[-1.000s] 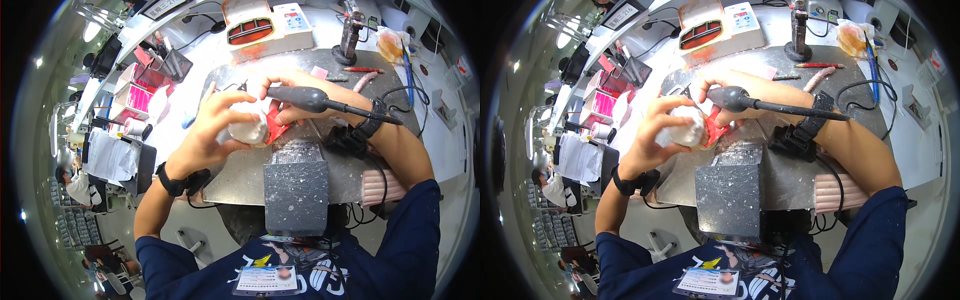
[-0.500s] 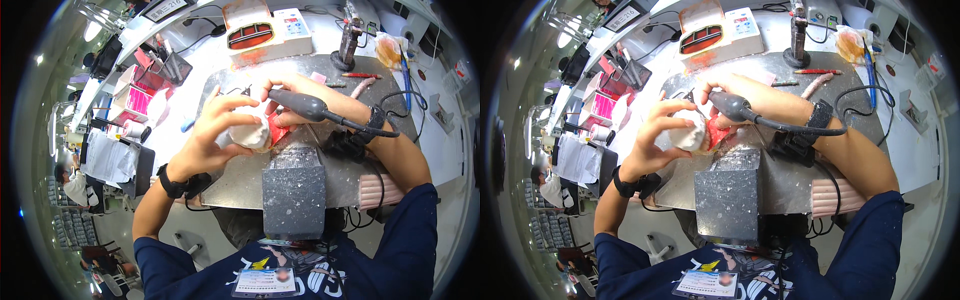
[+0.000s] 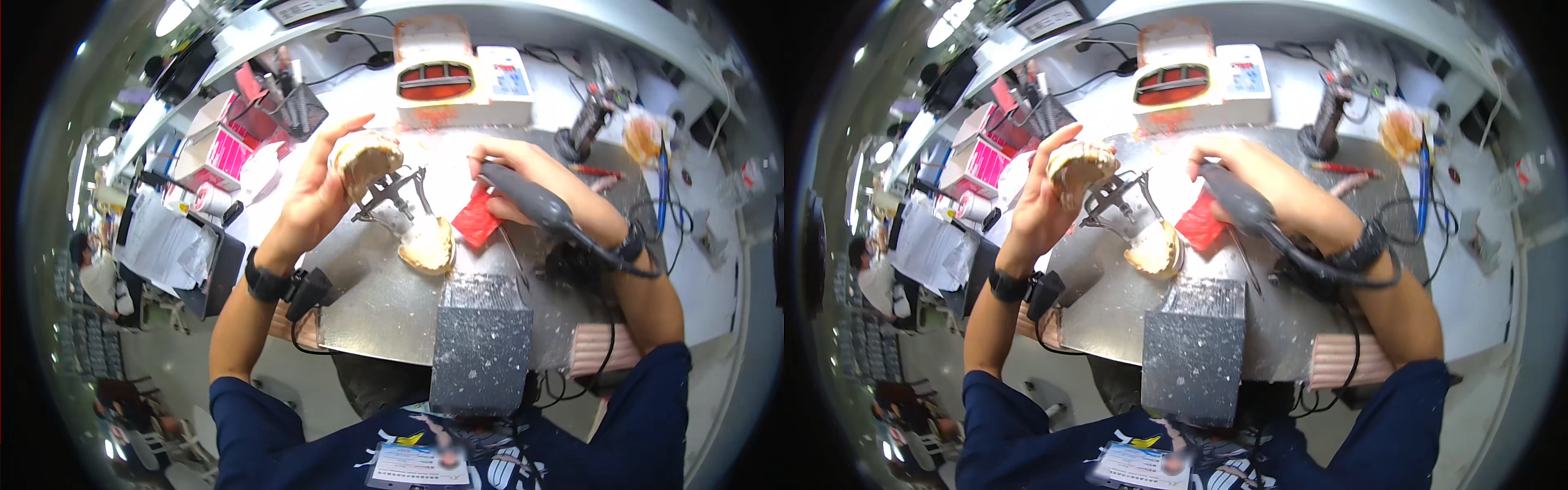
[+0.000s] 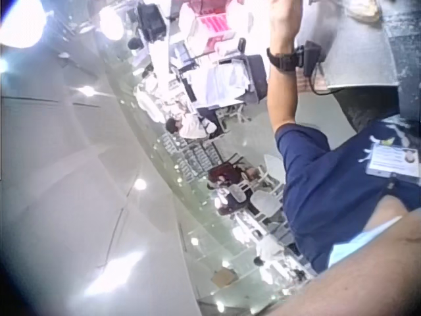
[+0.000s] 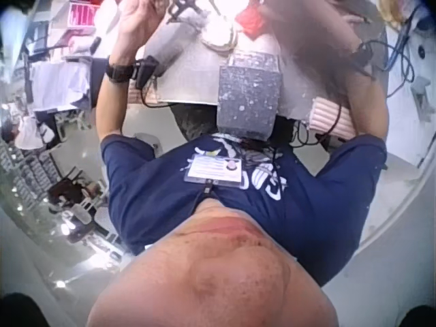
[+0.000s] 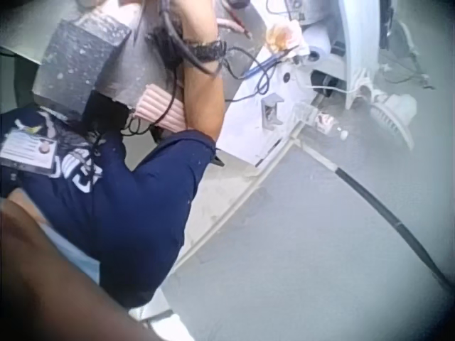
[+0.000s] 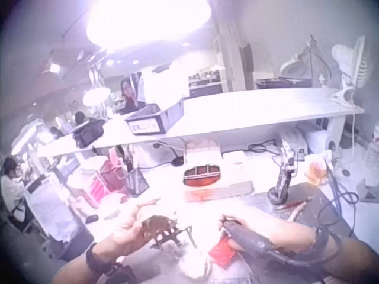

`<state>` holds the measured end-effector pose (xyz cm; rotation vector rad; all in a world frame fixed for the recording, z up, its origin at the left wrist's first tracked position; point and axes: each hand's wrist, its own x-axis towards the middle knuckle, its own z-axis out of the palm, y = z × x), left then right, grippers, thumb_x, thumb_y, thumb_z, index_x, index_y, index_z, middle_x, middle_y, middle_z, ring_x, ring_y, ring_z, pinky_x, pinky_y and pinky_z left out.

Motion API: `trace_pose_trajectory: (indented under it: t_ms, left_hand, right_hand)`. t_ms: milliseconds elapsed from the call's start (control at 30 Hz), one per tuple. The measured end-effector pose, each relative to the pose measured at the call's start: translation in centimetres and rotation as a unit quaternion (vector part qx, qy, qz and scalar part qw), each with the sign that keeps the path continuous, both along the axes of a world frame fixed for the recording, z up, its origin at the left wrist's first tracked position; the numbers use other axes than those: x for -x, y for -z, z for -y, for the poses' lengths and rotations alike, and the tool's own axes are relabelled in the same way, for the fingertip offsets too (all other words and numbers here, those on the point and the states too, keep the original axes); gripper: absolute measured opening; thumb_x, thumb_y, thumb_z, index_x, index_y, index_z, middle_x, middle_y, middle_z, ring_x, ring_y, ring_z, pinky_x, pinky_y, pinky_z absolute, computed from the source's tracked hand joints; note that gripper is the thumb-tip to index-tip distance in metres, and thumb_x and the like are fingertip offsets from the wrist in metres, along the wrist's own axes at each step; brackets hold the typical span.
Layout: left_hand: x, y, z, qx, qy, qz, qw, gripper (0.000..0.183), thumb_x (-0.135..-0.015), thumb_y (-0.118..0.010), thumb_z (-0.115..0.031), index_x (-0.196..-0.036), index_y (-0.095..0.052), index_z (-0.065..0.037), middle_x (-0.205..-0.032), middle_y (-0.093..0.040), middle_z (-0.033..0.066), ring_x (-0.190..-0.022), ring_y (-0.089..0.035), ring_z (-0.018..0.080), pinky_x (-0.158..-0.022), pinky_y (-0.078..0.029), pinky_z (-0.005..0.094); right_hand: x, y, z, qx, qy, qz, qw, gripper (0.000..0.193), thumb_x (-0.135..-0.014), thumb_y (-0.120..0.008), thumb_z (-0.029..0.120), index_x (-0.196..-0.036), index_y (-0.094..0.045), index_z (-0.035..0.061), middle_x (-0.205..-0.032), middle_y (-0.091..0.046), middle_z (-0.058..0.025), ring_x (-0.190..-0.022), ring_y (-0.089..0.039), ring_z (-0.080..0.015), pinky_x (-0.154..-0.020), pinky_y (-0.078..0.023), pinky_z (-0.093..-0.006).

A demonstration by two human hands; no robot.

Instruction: Polishing and refining a dental bridge model using a rotary tool in a laboratory setting.

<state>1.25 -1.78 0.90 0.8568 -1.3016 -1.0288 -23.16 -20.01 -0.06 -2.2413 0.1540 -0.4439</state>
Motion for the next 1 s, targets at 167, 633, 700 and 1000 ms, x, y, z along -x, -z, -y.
trace_pose_trajectory:
  t_ms: [167, 633, 700, 1000]
  left_hand:
    - [-2.1, 2.0, 0.2, -0.138, 0.095, -0.184, 0.969, 0.079, -0.093, -0.063, -0.05, -0.154, -0.031, -0.009, -0.14, -0.053, 0.0219, -0.128, -0.054, 0.0334, -0.114, -0.034, 0.0487]
    - [-1.8, 3.4, 0.4, -0.11, -0.001, 0.019, 0.994, 0.04, -0.084, -0.079, -0.014, -0.116, -0.059, -0.003, -0.107, -0.064, 0.0031, -0.095, -0.058, 0.0079, -0.084, -0.047, 0.0249]
    - [-1.8, 3.7, 0.4, -0.087, -0.009, 0.014, 0.996, 0.04, -0.084, -0.08, -0.014, -0.116, -0.059, -0.003, -0.106, -0.063, 0.0029, -0.094, -0.057, 0.0076, -0.083, -0.047, 0.0248]
    - [-1.6, 3.2, 0.2, -0.074, -0.031, 0.037, 0.996, 0.038, -0.08, -0.081, -0.011, -0.11, -0.059, -0.004, -0.097, -0.062, 0.0028, -0.09, -0.057, 0.0093, -0.08, -0.047, 0.0271]
  right_hand:
    - [-0.4, -1.0, -0.2, -0.098, 0.078, 0.039, 0.991, 0.026, -0.09, -0.066, 0.01, -0.116, -0.06, 0.0056, -0.103, -0.068, -0.0081, -0.084, -0.065, -0.0109, -0.068, -0.056, -0.0259]
    - [-7.9, -1.5, -3.3, 0.088, -0.057, 0.208, 0.973, 0.029, -0.076, -0.08, 0.003, -0.1, -0.065, -0.0031, -0.082, -0.068, -0.0157, -0.085, -0.074, -0.0328, -0.074, -0.059, -0.0378]
    - [-7.9, -1.2, -3.7, 0.044, -0.074, 0.233, 0.969, 0.028, -0.08, -0.076, 0.002, -0.102, -0.061, -0.0068, -0.083, -0.065, -0.0183, -0.093, -0.073, -0.0378, -0.081, -0.061, -0.0445]
    - [-7.4, -0.5, -4.4, 0.003, -0.103, 0.207, 0.973, 0.025, -0.084, -0.076, 0.004, -0.099, -0.057, -0.005, -0.08, -0.054, -0.0132, -0.104, -0.066, -0.0534, -0.084, -0.062, -0.0449]
